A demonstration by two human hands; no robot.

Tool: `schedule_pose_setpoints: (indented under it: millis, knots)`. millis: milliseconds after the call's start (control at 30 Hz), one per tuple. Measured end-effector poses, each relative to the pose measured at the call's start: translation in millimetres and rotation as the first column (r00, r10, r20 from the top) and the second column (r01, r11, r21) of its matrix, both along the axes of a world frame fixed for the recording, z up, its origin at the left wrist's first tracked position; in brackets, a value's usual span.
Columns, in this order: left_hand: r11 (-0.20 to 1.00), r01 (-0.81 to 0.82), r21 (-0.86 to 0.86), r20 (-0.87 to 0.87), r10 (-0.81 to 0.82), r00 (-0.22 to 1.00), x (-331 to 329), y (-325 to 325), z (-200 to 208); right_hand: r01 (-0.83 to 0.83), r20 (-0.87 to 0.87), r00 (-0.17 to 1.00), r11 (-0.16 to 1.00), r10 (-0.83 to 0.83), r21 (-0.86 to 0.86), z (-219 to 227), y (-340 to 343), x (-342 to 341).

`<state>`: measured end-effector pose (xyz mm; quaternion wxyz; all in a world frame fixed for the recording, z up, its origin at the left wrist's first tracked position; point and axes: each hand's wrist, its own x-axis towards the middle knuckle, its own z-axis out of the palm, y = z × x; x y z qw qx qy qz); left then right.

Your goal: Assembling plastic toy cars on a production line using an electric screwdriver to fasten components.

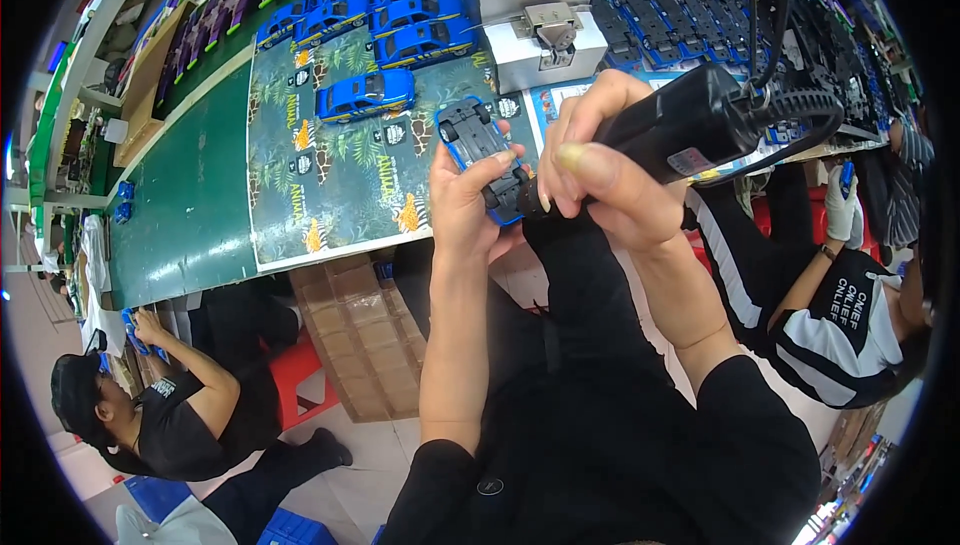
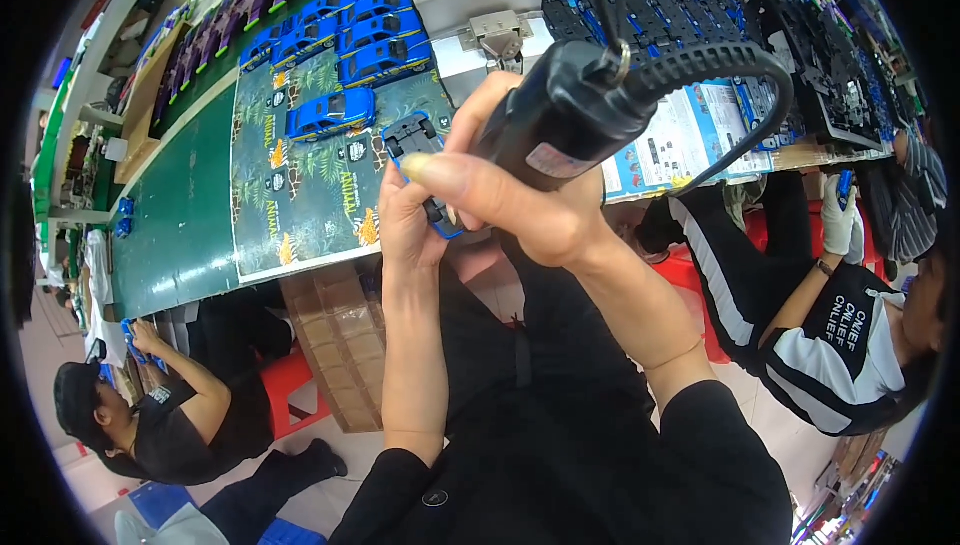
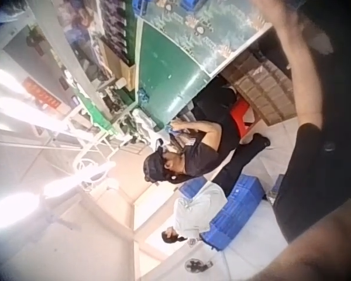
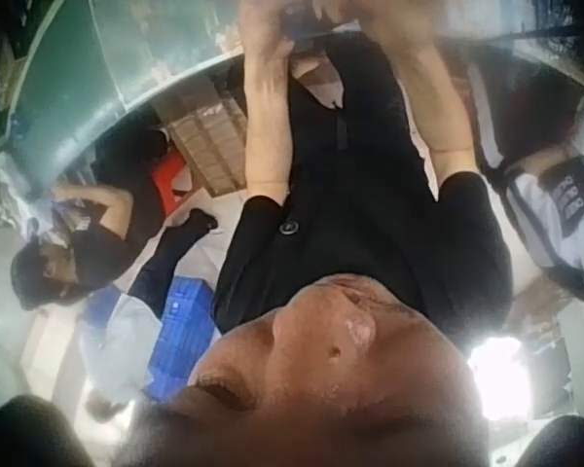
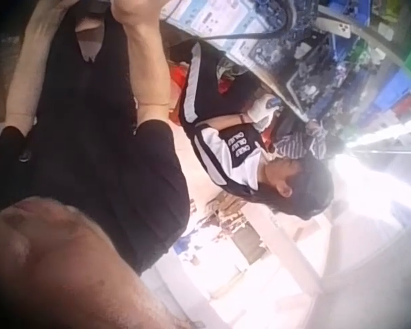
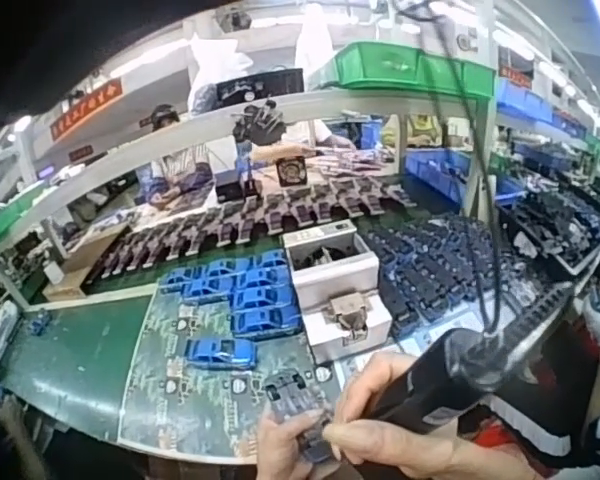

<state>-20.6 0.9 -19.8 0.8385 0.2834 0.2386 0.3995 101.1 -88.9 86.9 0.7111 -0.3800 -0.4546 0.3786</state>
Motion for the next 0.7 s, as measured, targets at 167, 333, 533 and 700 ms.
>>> schedule_pose_setpoints:
  millis: [167,333,533,700]
  knots:
    - [0.999,0.012,-0.035,-0.005,-0.012,1.000,-1.4,2.3,4.0,-0.063,0.008,0.998,0.996,0.062,0.057,-4.2,-1.8,1.5]
    - [0.999,0.010,-0.034,-0.062,-0.013,0.998,-1.0,5.8,7.0,-0.136,0.030,0.991,0.989,0.134,0.063,-5.5,2.4,4.1]
    - [0.997,0.012,-0.070,-0.058,-0.016,0.998,-1.3,2.8,5.9,-0.122,-0.001,0.993,0.992,0.122,0.024,-1.3,-0.4,2.8]
    - [0.993,-0.028,-0.114,-0.013,0.027,1.000,-2.5,-1.1,3.6,-0.074,-0.013,0.997,0.997,0.074,0.029,-7.8,-0.4,1.7]
